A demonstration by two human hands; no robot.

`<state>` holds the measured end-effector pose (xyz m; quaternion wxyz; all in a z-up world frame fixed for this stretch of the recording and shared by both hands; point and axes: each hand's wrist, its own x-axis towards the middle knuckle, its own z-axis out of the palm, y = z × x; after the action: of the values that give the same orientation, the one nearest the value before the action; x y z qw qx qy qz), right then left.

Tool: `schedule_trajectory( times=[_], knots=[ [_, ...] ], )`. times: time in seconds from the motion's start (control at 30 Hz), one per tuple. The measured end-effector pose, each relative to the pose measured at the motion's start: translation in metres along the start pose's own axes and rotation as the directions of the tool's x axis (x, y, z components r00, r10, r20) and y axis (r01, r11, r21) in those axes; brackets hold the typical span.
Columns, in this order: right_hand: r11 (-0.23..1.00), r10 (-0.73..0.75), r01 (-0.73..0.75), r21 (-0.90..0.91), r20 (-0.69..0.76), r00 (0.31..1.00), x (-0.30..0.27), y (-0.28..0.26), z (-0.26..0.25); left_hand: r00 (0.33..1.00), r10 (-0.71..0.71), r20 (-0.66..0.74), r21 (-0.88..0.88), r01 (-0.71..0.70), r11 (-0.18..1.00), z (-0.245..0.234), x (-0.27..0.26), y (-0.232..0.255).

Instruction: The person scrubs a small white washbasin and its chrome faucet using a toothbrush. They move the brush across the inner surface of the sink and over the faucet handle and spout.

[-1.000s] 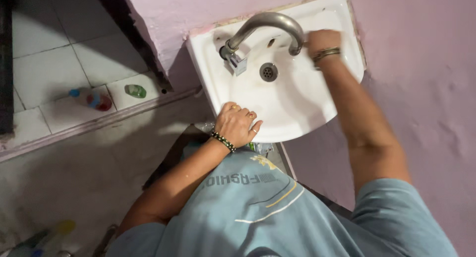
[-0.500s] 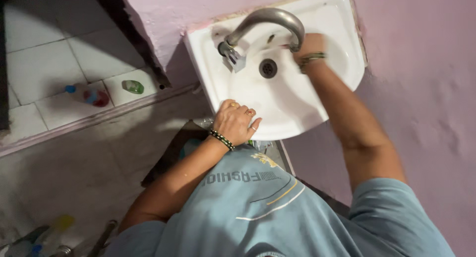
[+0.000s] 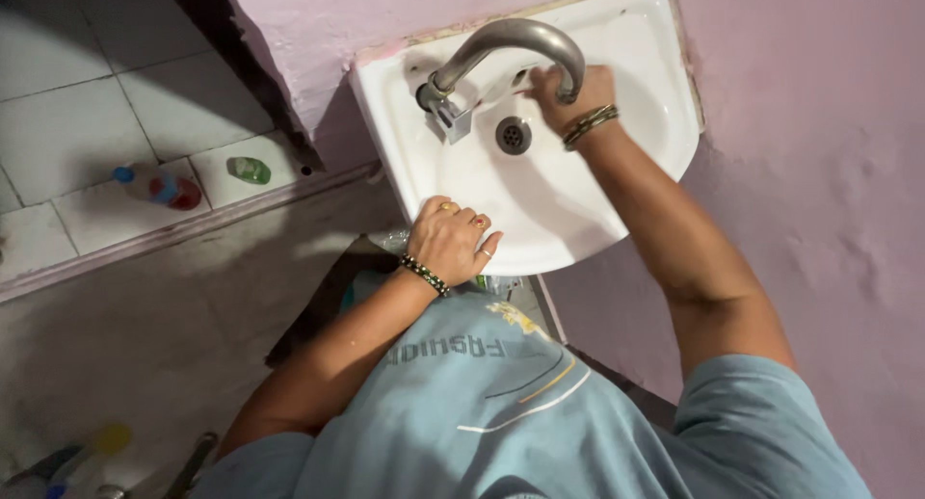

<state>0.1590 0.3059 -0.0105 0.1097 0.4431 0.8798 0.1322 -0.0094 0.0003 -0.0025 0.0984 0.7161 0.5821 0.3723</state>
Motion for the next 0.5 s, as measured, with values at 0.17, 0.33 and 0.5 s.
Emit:
schedule_trajectory(
  times=[0.17, 0.33, 0.5],
  knots=[
    [0.996, 0.075, -0.076, 0.056, 0.014, 0.997, -0.014, 0.06, -0.025, 1.0, -0.006, -0.018, 0.008, 0.007, 1.0, 0.0, -0.004, 0.0],
    [0.995, 0.064, -0.064, -0.073, -0.008, 0.998, -0.009, 0.048, -0.025, 1.0, 0.005, -0.026, 0.017, -0.005, 1.0, -0.003, -0.006, 0.0],
    [0.996, -0.045, 0.045, -0.073, 0.0, 0.999, 0.001, 0.005, -0.009, 1.0, 0.01, 0.013, 0.016, -0.01, 1.0, -0.002, -0.003, 0.0]
  ],
)
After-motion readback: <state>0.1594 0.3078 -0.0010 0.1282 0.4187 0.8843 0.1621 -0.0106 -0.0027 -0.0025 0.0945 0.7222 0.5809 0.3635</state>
